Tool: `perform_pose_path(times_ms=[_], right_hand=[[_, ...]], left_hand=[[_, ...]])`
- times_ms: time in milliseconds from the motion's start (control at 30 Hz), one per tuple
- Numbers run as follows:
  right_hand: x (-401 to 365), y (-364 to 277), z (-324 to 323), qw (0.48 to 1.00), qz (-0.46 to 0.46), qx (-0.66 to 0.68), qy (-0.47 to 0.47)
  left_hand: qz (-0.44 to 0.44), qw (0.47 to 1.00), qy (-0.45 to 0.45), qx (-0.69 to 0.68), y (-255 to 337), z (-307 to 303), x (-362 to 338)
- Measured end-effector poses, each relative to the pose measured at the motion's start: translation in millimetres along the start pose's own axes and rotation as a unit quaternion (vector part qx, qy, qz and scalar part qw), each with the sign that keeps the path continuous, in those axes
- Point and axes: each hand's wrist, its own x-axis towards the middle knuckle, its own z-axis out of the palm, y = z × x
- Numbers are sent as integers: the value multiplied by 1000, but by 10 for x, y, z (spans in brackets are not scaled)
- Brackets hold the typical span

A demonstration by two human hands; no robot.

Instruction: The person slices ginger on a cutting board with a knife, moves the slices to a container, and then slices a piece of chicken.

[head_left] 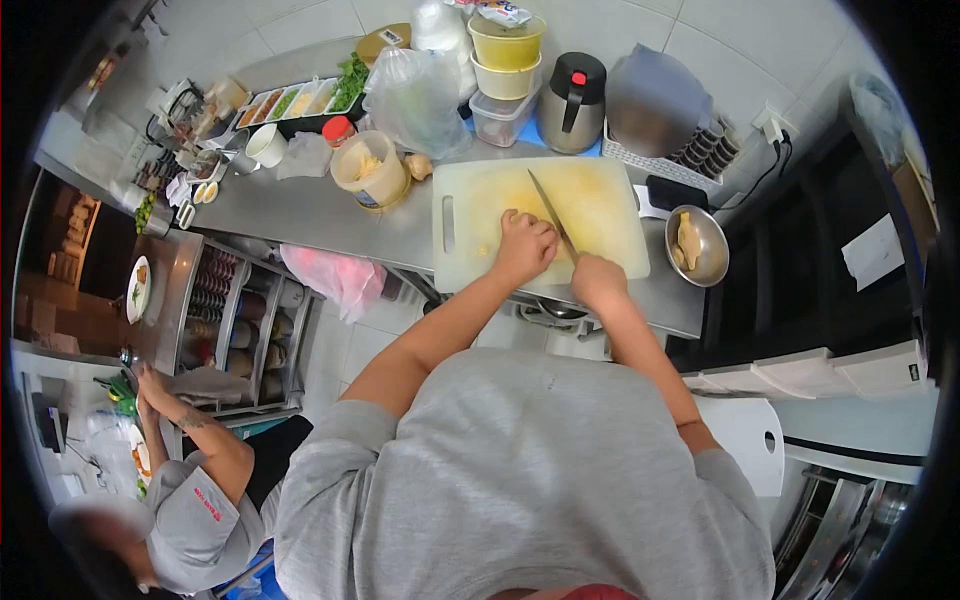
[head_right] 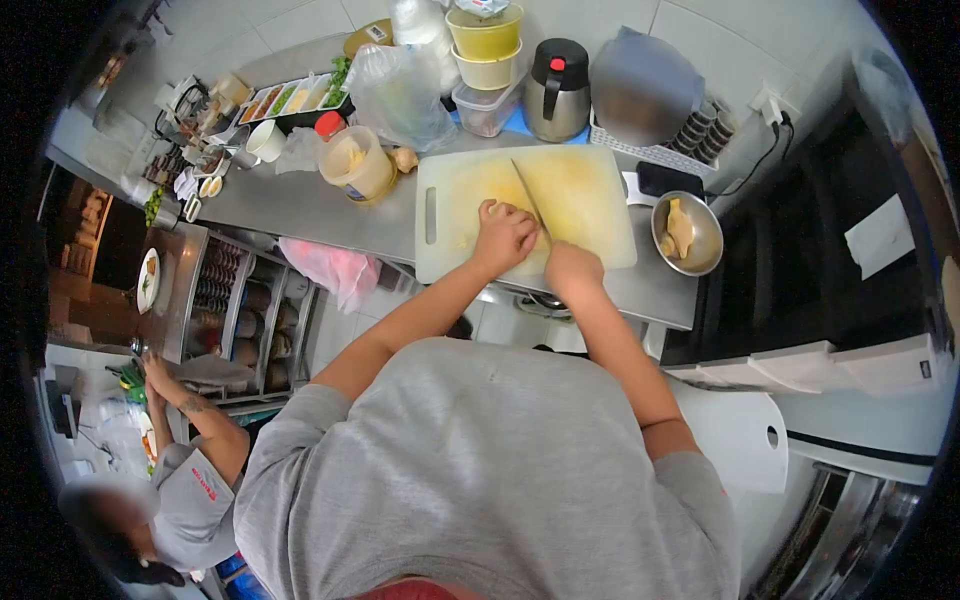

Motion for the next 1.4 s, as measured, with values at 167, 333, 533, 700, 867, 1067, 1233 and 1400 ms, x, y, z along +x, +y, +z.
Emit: perform_pose_path(times_ms=[167, 333, 533, 700, 867, 1067, 1233, 1400], right_hand=[[-32, -53, 202, 999, 18, 14, 24], [-125, -86, -56, 999, 14, -18, -27], [-55, -98, 28, 999, 24, -19, -16], [-42, -90, 98, 1000, 18, -20, -14], [-74, -73, -39, 1000, 5, -14, -3], [22, -41, 83, 1000, 0, -21, -3], [-31, -92, 182, 1000, 21, -7, 5], [-46, -110, -36, 999, 22, -20, -11]], left_hand=[[-20, 1000, 0, -8, 19, 14, -89], [-45, 999, -3, -10, 30, -28, -71], [-47, 999, -4, -6, 16, -19, -62], [-38, 999, 11, -8, 4, -25, -60], [-35, 999, 17, -9, -11, -30, -35], [-40, 999, -3, -7, 7, -21, -115], [-37, 999, 21, -10, -14, -2, -76], [-44, 999, 8, -11, -18, -32, -46]])
